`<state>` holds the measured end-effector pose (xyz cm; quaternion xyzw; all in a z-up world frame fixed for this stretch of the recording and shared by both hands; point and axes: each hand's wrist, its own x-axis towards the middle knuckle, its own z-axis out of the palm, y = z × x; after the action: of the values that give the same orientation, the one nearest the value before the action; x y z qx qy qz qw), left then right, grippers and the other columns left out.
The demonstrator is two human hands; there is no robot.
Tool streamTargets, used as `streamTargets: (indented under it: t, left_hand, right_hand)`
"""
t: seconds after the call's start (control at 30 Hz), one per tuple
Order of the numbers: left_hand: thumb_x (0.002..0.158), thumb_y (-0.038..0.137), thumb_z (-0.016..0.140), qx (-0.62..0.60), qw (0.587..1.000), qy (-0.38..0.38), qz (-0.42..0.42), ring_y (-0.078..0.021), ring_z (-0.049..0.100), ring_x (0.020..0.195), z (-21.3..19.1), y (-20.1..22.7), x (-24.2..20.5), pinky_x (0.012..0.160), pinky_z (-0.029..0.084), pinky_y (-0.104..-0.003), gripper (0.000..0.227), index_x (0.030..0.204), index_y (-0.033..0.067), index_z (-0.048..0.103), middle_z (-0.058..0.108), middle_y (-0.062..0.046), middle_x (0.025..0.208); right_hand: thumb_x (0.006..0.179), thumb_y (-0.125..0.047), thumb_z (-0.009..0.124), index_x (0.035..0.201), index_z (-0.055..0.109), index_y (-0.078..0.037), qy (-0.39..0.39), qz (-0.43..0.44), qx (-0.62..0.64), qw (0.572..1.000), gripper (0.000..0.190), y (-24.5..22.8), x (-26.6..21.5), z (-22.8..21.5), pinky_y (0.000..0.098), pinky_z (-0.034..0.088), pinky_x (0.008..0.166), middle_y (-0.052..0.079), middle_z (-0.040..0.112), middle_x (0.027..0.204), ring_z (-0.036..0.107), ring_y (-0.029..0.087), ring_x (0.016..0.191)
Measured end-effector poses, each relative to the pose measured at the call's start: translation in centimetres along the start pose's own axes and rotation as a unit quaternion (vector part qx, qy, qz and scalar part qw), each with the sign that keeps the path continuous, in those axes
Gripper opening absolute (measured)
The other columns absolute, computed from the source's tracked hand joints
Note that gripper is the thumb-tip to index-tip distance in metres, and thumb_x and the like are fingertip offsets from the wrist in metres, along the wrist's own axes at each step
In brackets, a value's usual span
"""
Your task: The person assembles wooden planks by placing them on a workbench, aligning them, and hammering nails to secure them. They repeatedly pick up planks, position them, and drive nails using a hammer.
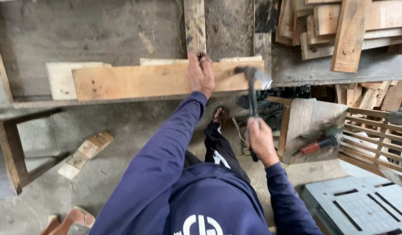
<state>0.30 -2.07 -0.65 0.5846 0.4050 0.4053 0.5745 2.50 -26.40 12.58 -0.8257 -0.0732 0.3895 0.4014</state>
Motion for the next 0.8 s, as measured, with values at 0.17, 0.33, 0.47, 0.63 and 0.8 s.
streamTargets:
  t: [0.17, 0.33, 0.47, 0.63, 0.8]
  left_hand:
    - [0.102, 0.006, 0.043, -0.010, 1.000, 0.001, -0.008, -0.0145, 0.055, 0.078, 0.0, -0.1, 0.9, 0.075, 0.050, -0.030, 0.010, 0.107, 0.0028, 0.052, 0.058, -0.006, 0.085]
    - [0.104, 0.007, 0.041, -0.048, 0.999, -0.006, -0.019, -0.0139, 0.054, 0.078, 0.2, -0.4, 1.1, 0.076, 0.050, -0.028, 0.011, 0.108, 0.0028, 0.051, 0.058, -0.005, 0.084]
    - [0.104, 0.009, 0.041, -0.006, 1.000, -0.018, -0.017, -0.0127, 0.056, 0.076, 0.0, -0.4, 1.3, 0.072, 0.051, -0.026, 0.011, 0.108, 0.0045, 0.050, 0.059, -0.003, 0.084]
    - [0.103, 0.008, 0.042, -0.005, 1.000, -0.021, -0.012, -0.0141, 0.057, 0.079, -0.1, -0.5, 0.8, 0.074, 0.052, -0.029, 0.011, 0.108, 0.0050, 0.051, 0.060, -0.005, 0.086]
    - [0.105, 0.012, 0.045, -0.006, 1.000, -0.013, -0.013, -0.0137, 0.062, 0.079, -0.2, 0.3, 1.6, 0.075, 0.054, -0.030, 0.016, 0.113, 0.0058, 0.057, 0.064, -0.006, 0.086]
  right_hand:
    - [0.111, -0.060, 0.049, 0.126, 0.060, -0.010, 0.002, -0.360, 0.252, 0.898, 0.054, -3.7, -1.0, -6.1, 0.0262, 0.057, 0.059, 0.008, 0.065, 0.086, 0.063, 0.014, 0.067]
    - [0.108, -0.053, 0.045, 0.099, 0.061, -0.013, 0.073, -0.406, 0.121, 0.903, 0.044, -4.0, 0.0, -4.8, 0.0267, 0.056, 0.060, 0.007, 0.067, 0.086, 0.063, 0.014, 0.065]
    - [0.107, -0.043, 0.053, 0.095, 0.060, -0.012, 0.034, -0.200, -0.010, 0.979, 0.034, 0.4, 0.6, 0.1, 0.0268, 0.049, 0.057, 0.004, 0.059, 0.079, 0.055, 0.011, 0.064]
    - [0.104, -0.038, 0.057, 0.098, 0.054, -0.009, 0.010, -0.054, 0.126, 0.990, 0.030, 2.0, 0.9, 2.7, 0.0286, 0.040, 0.044, 0.000, 0.052, 0.067, 0.049, 0.009, 0.052]
    - [0.106, -0.040, 0.053, 0.094, 0.058, -0.005, -0.076, 0.011, 0.063, 0.995, 0.038, 0.4, 3.8, 1.4, 0.0270, 0.041, 0.038, -0.001, 0.054, 0.059, 0.050, 0.009, 0.043]
